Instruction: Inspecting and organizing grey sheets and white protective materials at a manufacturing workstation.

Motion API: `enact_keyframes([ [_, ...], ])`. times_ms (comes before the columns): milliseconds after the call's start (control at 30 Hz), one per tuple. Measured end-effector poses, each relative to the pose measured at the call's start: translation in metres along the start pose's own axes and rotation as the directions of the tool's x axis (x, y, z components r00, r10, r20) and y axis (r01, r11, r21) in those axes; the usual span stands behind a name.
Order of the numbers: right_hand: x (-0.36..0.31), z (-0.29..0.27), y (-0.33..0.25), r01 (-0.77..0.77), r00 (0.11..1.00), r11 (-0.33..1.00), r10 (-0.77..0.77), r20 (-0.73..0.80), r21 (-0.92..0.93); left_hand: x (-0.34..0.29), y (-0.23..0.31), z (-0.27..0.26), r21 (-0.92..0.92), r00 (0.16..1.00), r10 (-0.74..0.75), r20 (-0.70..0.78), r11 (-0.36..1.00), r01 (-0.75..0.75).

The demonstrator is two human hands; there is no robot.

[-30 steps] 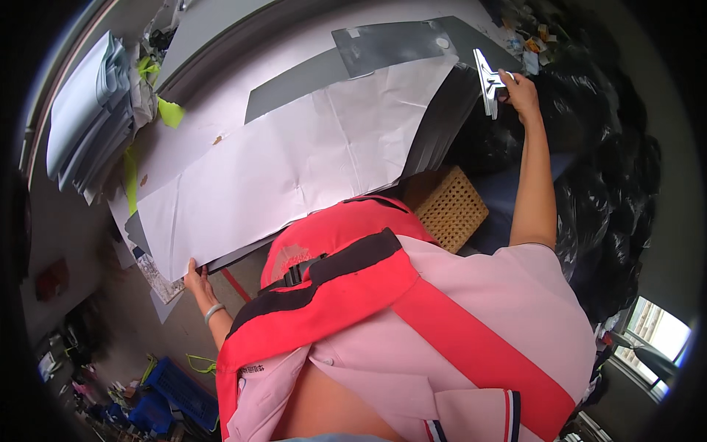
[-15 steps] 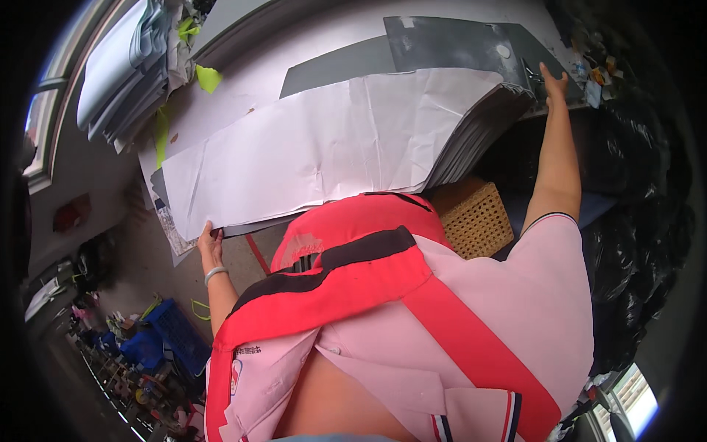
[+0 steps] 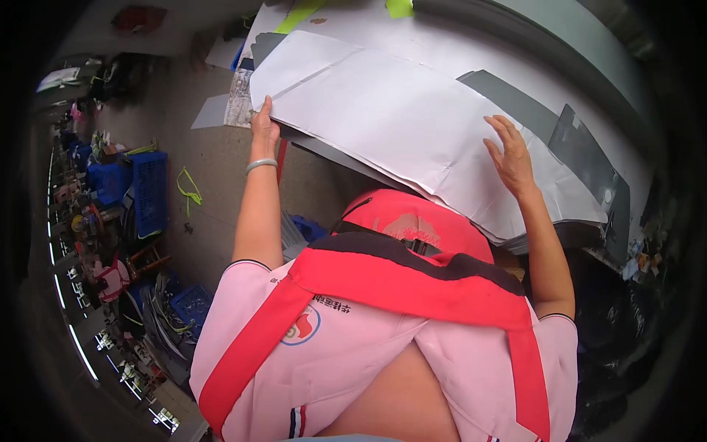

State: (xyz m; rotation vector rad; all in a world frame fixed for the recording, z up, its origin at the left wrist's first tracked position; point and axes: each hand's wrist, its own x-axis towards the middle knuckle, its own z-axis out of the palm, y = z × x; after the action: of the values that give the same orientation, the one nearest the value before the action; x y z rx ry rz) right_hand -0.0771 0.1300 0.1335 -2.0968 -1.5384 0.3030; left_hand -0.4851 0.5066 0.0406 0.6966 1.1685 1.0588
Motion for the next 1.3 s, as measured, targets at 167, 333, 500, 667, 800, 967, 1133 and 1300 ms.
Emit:
enact_keyframes([
  [167, -0.037, 0.045, -0.021, -0.054, 0.987, 0.959, 0.093, 0.127, -0.278, -0.017, 0.014, 0.018, 0.143, 0.982, 0.156, 0.106, 0.975, -0.170],
  [333, -0.040, 0.021, -0.007, -0.066, 0.983, 0.958, 0.111, 0.148, -0.278, -0.026, -0.060, -0.033, 0.357, 0.989, -0.101, -0.111, 0.924, 0.135],
  [500, 0.011, 0.034, -0.007, -0.081, 0.985, 0.982, 0.105, 0.140, -0.169, 0.015, -0.084, -0.091, 0.605, 0.898, 0.311, -0.311, 0.794, -0.065],
  [667, 0.093, 0.075, 0.003, -0.168, 0.983, 0.940, 0.184, 0.025, -0.298, 0.000, -0.039, -0.028, 0.578, 0.982, -0.116, -0.148, 0.795, 0.181],
  [800, 0.167, 0.113, -0.018, -0.391, 0.876, 0.908, 0.417, 0.241, -0.150, 0.006, -0.051, -0.055, 0.461, 0.977, -0.058, -0.205, 0.875, 0.148],
  [967, 0.158, 0.104, -0.017, -0.396, 0.902, 0.918, 0.390, 0.185, -0.006, -0.020, -0.034, -0.044, 0.611, 0.989, -0.090, -0.117, 0.779, 0.143],
  [1133, 0.138, 0.078, 0.010, -0.397, 0.892, 0.917, 0.391, 0.229, -0.018, -0.053, -0.027, -0.009, 0.641, 0.985, -0.141, 0.095, 0.766, 0.048],
  [1300, 0.125, 0.061, 0.014, -0.440, 0.847, 0.898, 0.423, 0.320, -0.022, -0.066, -0.042, -0.001, 0.685, 0.992, -0.050, 0.116, 0.727, -0.044],
])
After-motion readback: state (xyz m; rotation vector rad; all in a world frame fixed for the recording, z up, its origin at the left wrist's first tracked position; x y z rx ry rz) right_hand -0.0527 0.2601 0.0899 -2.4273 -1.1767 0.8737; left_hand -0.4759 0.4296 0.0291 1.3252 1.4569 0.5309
